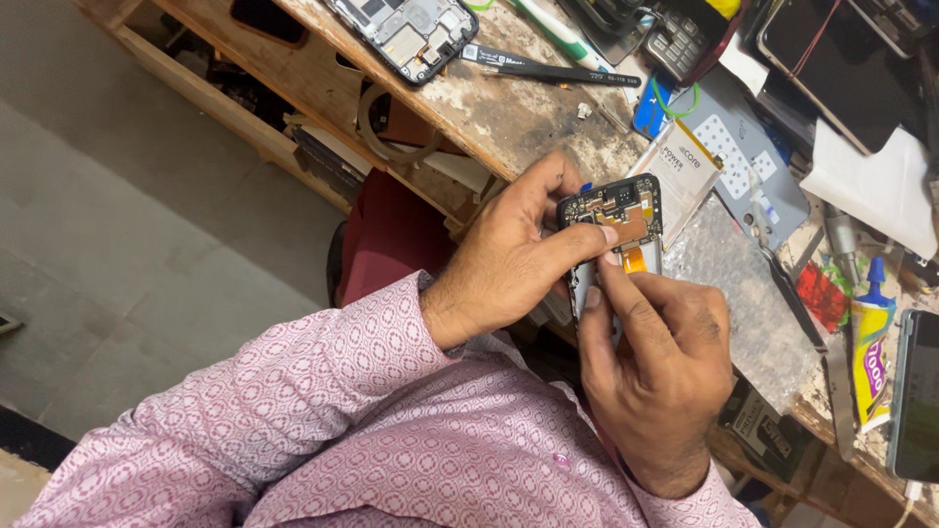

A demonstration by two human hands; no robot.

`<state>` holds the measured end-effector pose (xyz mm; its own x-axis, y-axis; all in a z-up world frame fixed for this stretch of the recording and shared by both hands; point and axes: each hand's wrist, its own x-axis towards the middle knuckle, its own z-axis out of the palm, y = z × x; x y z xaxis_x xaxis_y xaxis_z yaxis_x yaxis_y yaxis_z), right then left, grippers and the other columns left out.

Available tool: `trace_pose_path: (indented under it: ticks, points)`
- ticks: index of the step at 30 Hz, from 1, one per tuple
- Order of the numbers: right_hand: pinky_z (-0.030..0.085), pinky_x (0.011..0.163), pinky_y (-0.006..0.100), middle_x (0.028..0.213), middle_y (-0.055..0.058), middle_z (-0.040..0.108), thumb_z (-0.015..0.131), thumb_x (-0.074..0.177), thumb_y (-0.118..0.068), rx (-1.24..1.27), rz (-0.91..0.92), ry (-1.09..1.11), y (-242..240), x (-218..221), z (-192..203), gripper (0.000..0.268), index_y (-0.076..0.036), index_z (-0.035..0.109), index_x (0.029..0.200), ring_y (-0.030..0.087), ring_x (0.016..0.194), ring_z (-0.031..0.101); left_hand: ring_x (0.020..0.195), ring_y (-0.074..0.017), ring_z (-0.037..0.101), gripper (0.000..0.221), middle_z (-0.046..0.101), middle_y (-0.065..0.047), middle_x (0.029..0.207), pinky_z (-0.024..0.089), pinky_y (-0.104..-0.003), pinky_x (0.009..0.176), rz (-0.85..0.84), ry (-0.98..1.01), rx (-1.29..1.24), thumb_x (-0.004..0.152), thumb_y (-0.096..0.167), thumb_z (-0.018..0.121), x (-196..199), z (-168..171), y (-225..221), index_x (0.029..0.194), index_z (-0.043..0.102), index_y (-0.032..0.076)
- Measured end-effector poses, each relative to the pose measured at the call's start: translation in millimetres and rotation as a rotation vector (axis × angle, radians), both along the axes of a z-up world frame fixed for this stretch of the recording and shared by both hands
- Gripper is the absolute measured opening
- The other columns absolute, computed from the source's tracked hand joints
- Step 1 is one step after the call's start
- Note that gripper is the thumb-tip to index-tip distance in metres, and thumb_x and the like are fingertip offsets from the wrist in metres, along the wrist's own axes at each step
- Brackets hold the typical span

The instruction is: The person places internal components including a circuit board and a battery into the housing of a mobile phone by hand.

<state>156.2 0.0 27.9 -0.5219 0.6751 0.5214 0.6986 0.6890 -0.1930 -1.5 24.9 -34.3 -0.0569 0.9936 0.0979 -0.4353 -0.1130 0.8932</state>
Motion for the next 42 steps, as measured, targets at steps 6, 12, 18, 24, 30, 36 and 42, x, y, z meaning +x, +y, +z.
trace_pose_path:
  ticks: [6, 12, 18, 24, 30, 36, 42]
  points:
    - [0.051, 0.078, 0.033, 0.103, 0.008, 0.066, 0.083, 0.091, 0.002, 0.036, -0.007, -0.018, -1, -1, -3, 0.034, -0.006, 0.075, 0.124, 0.023, 0.094, 0.060, 0.069, -0.0038, 0.060, 0.022, 0.065, -0.001, 0.086, 0.051, -0.021, 0.051, 0.014, 0.004, -0.010, 0.095, 0.017, 0.069, 1, -1, -1, 0.106, 0.053, 0.007]
    - [0.053, 0.081, 0.037, 0.103, 0.008, 0.065, 0.083, 0.089, 0.001, 0.052, -0.015, -0.068, -1, -4, 0, 0.034, -0.005, 0.075, 0.122, 0.025, 0.094, 0.061, 0.083, -0.0058, 0.060, 0.022, 0.065, -0.001, 0.092, 0.053, -0.025, 0.068, 0.085, 0.080, 0.080, 0.096, 0.015, 0.070, 1, -5, 0, 0.107, 0.054, 0.005]
    - [0.052, 0.080, 0.040, 0.105, 0.012, 0.064, 0.081, 0.085, 0.001, 0.044, 0.045, -0.162, 2, -7, 7, 0.038, -0.002, 0.072, 0.121, 0.030, 0.093, 0.060, 0.084, -0.0065, 0.063, 0.021, 0.067, -0.002, 0.091, 0.055, -0.025, 0.072, 0.099, 0.147, 0.075, 0.095, 0.014, 0.069, -2, -1, -2, 0.105, 0.054, 0.005]
    - [0.051, 0.081, 0.044, 0.105, 0.014, 0.063, 0.079, 0.083, 0.000, 0.037, 0.128, -0.220, 7, -8, 13, 0.038, 0.001, 0.069, 0.120, 0.033, 0.094, 0.059, 0.087, -0.0065, 0.062, 0.018, 0.065, -0.003, 0.094, 0.055, -0.025, 0.073, 0.085, 0.044, 0.083, 0.096, 0.007, 0.067, -2, 0, -7, 0.104, 0.051, 0.004]
    - [0.049, 0.085, 0.044, 0.108, 0.015, 0.064, 0.081, 0.084, -0.003, 0.040, 0.096, -0.127, 3, -5, 16, 0.036, 0.001, 0.068, 0.117, 0.034, 0.095, 0.059, 0.098, -0.0071, 0.065, 0.017, 0.066, -0.003, 0.104, 0.056, -0.024, 0.081, 0.010, -0.154, 0.144, 0.100, 0.005, 0.066, -1, -3, -8, 0.107, 0.050, 0.004]
    - [0.052, 0.096, 0.026, 0.122, 0.009, 0.064, 0.074, 0.098, 0.003, -0.383, -0.037, 0.380, 5, 18, 9, 0.039, -0.001, 0.059, 0.134, 0.014, 0.105, 0.062, 0.080, -0.0048, 0.062, 0.021, 0.065, -0.002, 0.096, 0.053, -0.021, 0.060, -0.015, -0.157, 0.055, 0.098, 0.008, 0.068, -17, 4, -5, 0.110, 0.051, 0.005]
    - [0.057, 0.094, 0.030, 0.121, 0.011, 0.065, 0.073, 0.086, 0.005, -0.881, -0.051, 0.609, 6, 23, 10, 0.067, 0.000, 0.044, 0.146, 0.016, 0.111, 0.067, 0.078, -0.0044, 0.062, 0.022, 0.068, -0.003, 0.094, 0.051, -0.020, 0.058, -0.036, -0.125, -0.003, 0.099, 0.010, 0.069, -21, 9, -9, 0.110, 0.051, 0.005]
